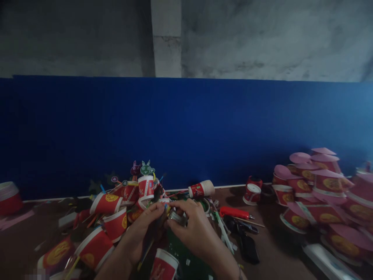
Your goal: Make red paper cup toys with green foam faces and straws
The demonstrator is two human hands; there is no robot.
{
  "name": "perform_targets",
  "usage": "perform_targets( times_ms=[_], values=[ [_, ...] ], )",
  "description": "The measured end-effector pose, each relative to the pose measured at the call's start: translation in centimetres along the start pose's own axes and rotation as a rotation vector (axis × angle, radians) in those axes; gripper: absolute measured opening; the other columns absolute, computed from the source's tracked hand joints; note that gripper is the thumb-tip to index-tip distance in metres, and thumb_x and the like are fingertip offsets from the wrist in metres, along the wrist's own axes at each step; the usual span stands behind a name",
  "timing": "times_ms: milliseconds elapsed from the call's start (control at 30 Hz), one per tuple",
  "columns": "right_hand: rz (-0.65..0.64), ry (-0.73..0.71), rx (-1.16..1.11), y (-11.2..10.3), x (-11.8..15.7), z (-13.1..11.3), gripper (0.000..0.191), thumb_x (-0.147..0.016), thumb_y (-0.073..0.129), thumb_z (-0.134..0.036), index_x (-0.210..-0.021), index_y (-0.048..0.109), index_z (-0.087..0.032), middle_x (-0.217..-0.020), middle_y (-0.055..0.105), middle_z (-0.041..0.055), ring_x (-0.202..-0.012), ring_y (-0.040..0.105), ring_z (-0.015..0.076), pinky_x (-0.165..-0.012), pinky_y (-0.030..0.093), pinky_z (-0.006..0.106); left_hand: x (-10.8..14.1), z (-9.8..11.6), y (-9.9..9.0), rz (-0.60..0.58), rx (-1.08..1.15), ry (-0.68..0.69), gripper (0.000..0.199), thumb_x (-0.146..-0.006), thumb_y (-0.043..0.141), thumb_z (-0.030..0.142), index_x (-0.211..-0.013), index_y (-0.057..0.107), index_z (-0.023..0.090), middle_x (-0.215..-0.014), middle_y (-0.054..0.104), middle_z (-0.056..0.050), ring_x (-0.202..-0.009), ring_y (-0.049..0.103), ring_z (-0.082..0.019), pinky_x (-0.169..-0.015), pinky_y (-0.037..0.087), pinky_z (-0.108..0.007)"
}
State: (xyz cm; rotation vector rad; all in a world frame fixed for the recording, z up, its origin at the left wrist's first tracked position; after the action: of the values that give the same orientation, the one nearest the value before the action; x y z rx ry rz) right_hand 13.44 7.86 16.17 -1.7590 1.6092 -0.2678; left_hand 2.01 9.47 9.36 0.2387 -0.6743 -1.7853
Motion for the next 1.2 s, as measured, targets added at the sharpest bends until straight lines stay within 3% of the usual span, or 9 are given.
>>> perform_targets(
  times_ms=[133, 300, 533, 733, 800, 900, 1033, 1100, 1200],
  values=[
    [-0.061, -0.051, -0.052, 0.4, 0.1, -0.3, 0.042, -0.071, 0.059, -0.019, -0.113, 0.063, -0.023, -0.091, 0.065, 0.0044, -0.079, 0.057, 0.0185, -0.074, 0.045, 0.033, 0.0, -0.4, 0.1, -0.067, 0.001, -0.042, 0.027, -0.068, 0.071, 0.031, -0.073, 0.048, 0.018, -0.053, 0.052, 0.007, -0.040, 0.045, -0.005, -0.041, 0.031, -0.016],
    [-0.063, -0.038, -0.060, 0.5, 0.1, -0.3, 0.039, -0.071, 0.059, -0.020, -0.110, 0.064, -0.021, -0.092, 0.067, 0.0049, -0.078, 0.058, 0.0185, -0.071, 0.045, 0.031, -0.1, -0.2, 0.0, -0.096, 0.002, -0.005, 0.025, -0.071, 0.069, 0.029, -0.069, 0.048, 0.018, -0.048, 0.051, 0.007, -0.037, 0.044, -0.006, -0.041, 0.030, -0.016],
    [-0.015, -0.012, -0.024, 0.6, -0.1, -0.5, 0.022, -0.078, 0.057, -0.027, -0.094, 0.069, -0.018, -0.071, 0.065, 0.0027, -0.064, 0.055, 0.0155, -0.059, 0.042, 0.026, -0.5, -0.4, 0.1, -0.141, -0.053, -0.036, 0.036, -0.059, 0.080, 0.036, -0.067, 0.050, 0.016, -0.052, 0.057, 0.004, -0.044, 0.050, -0.007, -0.048, 0.037, -0.018],
    [0.004, 0.055, -0.136, 0.7, -0.3, -0.1, 0.018, -0.079, 0.053, -0.029, -0.078, 0.066, -0.016, -0.061, 0.057, -0.0007, -0.056, 0.049, 0.0124, -0.052, 0.037, 0.023, -0.4, -0.3, -0.3, -0.091, -0.106, -0.050, 0.030, -0.067, 0.072, 0.036, -0.072, 0.049, 0.017, -0.052, 0.054, 0.005, -0.043, 0.047, -0.008, -0.046, 0.035, -0.019],
    [-0.004, 0.073, -0.190, 0.8, -0.5, 0.0, 0.018, -0.079, 0.052, -0.029, -0.072, 0.062, -0.016, -0.056, 0.052, -0.0029, -0.052, 0.044, 0.0106, -0.049, 0.034, 0.021, -0.3, 0.4, -0.3, -0.055, -0.219, 0.038, 0.027, -0.069, 0.068, 0.035, -0.078, 0.051, 0.017, -0.059, 0.058, 0.003, -0.050, 0.053, -0.010, -0.052, 0.040, -0.022],
    [0.031, 0.098, -0.236, 0.7, -0.7, 0.7, 0.017, -0.078, 0.052, -0.030, -0.072, 0.060, -0.016, -0.055, 0.048, -0.0040, -0.051, 0.042, 0.0098, -0.047, 0.031, 0.021, 0.5, 2.6, 0.2, 0.018, -0.583, 0.343, 0.028, -0.072, 0.064, 0.029, -0.095, 0.055, 0.017, -0.086, 0.064, -0.005, -0.080, 0.061, -0.018, -0.074, 0.047, -0.030],
    [0.053, 0.136, -0.309, 0.8, -0.9, 1.7, 0.019, -0.080, 0.052, -0.033, -0.073, 0.057, -0.016, -0.055, 0.046, -0.0041, -0.050, 0.040, 0.0097, -0.046, 0.030, 0.021, 2.3, 3.6, 2.2, 0.040, -1.101, 0.687, 0.056, -0.075, 0.051, 0.012, -0.130, 0.040, 0.018, -0.123, 0.055, -0.013, -0.113, 0.051, -0.024, -0.097, 0.038, -0.041],
    [0.053, 0.153, -0.347, 1.0, -0.9, 1.9, 0.022, -0.080, 0.052, -0.036, -0.071, 0.056, -0.016, -0.055, 0.045, -0.0044, -0.049, 0.039, 0.0094, -0.045, 0.028, 0.021, 2.7, 3.0, 2.9, 0.031, -1.297, 0.754, 0.067, -0.074, 0.044, 0.006, -0.139, 0.029, 0.018, -0.132, 0.049, -0.014, -0.119, 0.047, -0.026, -0.099, 0.036, -0.042],
    [0.047, 0.165, -0.390, 1.1, -0.9, 1.8, 0.026, -0.078, 0.053, -0.041, -0.073, 0.058, -0.016, -0.056, 0.048, -0.0035, -0.050, 0.041, 0.0098, -0.046, 0.030, 0.021, 2.5, 2.0, 3.1, 0.055, -1.549, 0.736, 0.071, -0.076, 0.036, 0.000, -0.143, 0.022, 0.018, -0.132, 0.049, -0.014, -0.118, 0.048, -0.025, -0.094, 0.042, -0.039]
  ],
)
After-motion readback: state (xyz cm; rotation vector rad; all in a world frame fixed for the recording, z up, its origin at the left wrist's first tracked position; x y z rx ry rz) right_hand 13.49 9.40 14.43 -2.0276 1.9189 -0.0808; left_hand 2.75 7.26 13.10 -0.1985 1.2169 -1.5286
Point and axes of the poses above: each hand's wrist, its own x-axis away from the middle knuckle, its own y-axis out of the palm, z = x × y, the point moved 8 cm from there along -x, towards the middle knuckle
